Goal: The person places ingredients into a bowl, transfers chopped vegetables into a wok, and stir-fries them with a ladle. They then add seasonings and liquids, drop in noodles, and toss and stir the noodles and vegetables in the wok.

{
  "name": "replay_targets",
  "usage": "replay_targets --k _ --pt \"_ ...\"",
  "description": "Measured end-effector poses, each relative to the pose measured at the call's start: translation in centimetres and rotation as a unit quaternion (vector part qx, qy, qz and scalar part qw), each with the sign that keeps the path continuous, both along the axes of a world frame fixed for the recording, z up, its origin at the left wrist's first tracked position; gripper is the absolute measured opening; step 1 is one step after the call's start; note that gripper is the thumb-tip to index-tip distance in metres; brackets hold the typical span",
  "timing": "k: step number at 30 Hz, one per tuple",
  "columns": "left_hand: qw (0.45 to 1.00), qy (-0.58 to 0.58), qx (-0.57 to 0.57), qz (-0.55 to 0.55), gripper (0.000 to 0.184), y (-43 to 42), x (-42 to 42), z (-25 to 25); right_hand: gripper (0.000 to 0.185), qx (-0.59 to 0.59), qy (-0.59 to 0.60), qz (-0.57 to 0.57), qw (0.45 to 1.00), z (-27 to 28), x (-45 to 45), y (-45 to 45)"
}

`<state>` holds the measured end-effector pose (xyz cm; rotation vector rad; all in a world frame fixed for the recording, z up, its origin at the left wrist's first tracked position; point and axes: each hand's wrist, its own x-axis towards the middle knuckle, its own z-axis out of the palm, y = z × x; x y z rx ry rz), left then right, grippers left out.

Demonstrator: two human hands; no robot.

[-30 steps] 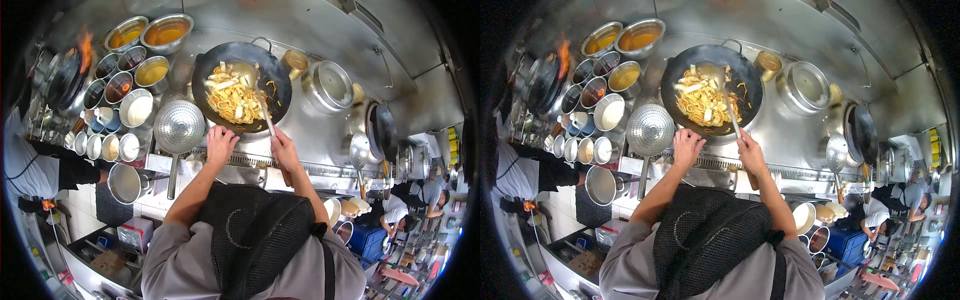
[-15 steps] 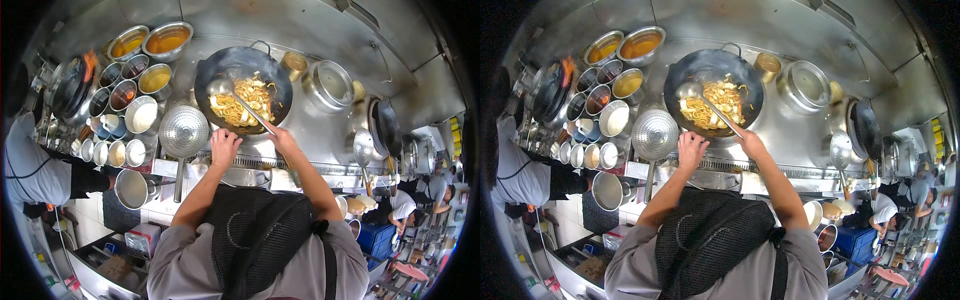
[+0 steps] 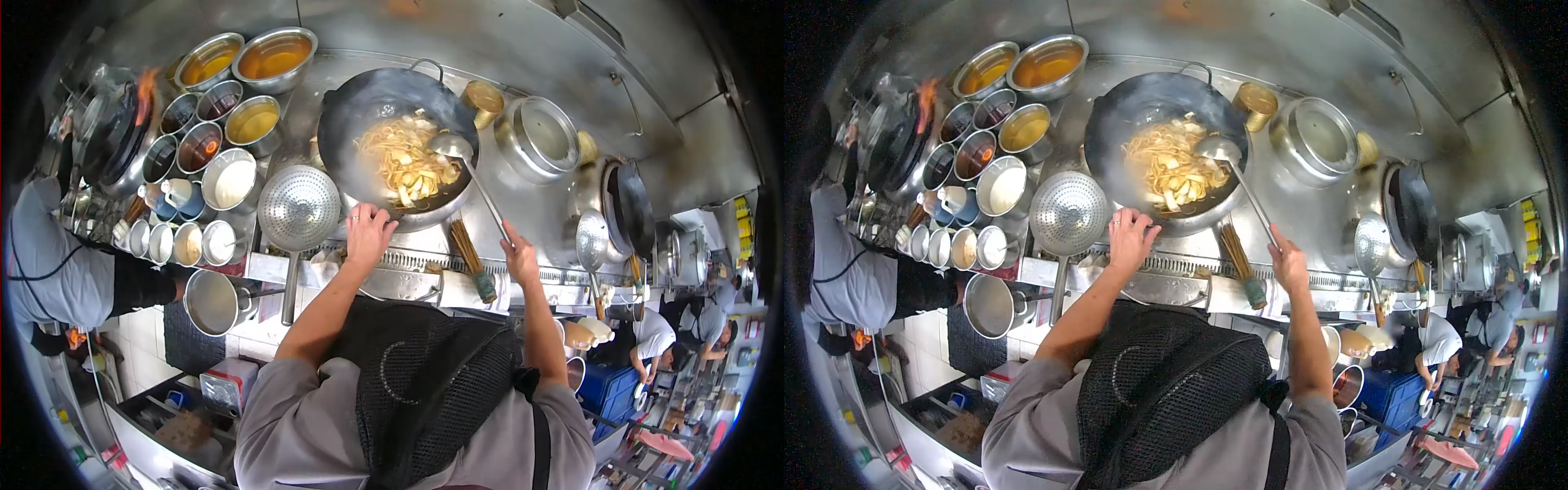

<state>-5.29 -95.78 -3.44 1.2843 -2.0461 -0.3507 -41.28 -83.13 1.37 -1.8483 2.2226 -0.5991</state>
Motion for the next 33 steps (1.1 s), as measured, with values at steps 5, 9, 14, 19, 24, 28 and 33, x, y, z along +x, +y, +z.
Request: replay_targets --k 5,9,14,19,24,28,33 --pt "1.0 0.013 -0.006 -0.015 0.022 -0.3 0.3 -0.1 0.047 -0.052 -0.142 -0.064 0.986 -0.8 3.9 1.0" --pt "0.999 0.006 0.014 -0.032 0.024 -0.7 0.4 0.4 0.046 -0.012 -0.159 -0.137 0.978 1.2 6.3 1.3" --pt "0.999 0.002 0.017 -0.049 0.025 -0.9 0.4 0.4 0.046 -0.096 -0.156 -0.086 0.979 2.4 7.1 1.8" --pt "0.998 0.009 -0.003 -0.065 0.025 -1.1 0.4 0.5 0.05 -0.05 -0.101 -0.086 0.99 2.0 6.6 3.8" --pt "0.998 0.006 0.006 -0.064 0.025 -1.0 0.4 0.6 0.049 -0.062 -0.123 -0.109 0.984 -0.2 6.8 6.1" --pt "0.997 0.002 -0.018 -0.071 0.025 -0.8 0.3 0.2 0.051 -0.091 -0.184 -0.21 0.956 -2.3 6.3 8.6" --pt "0.995 -0.02 -0.049 -0.079 0.021 0.1 0.2 1.0 0.049 0.081 -0.053 -0.323 0.942 -6.3 2.7 14.1"
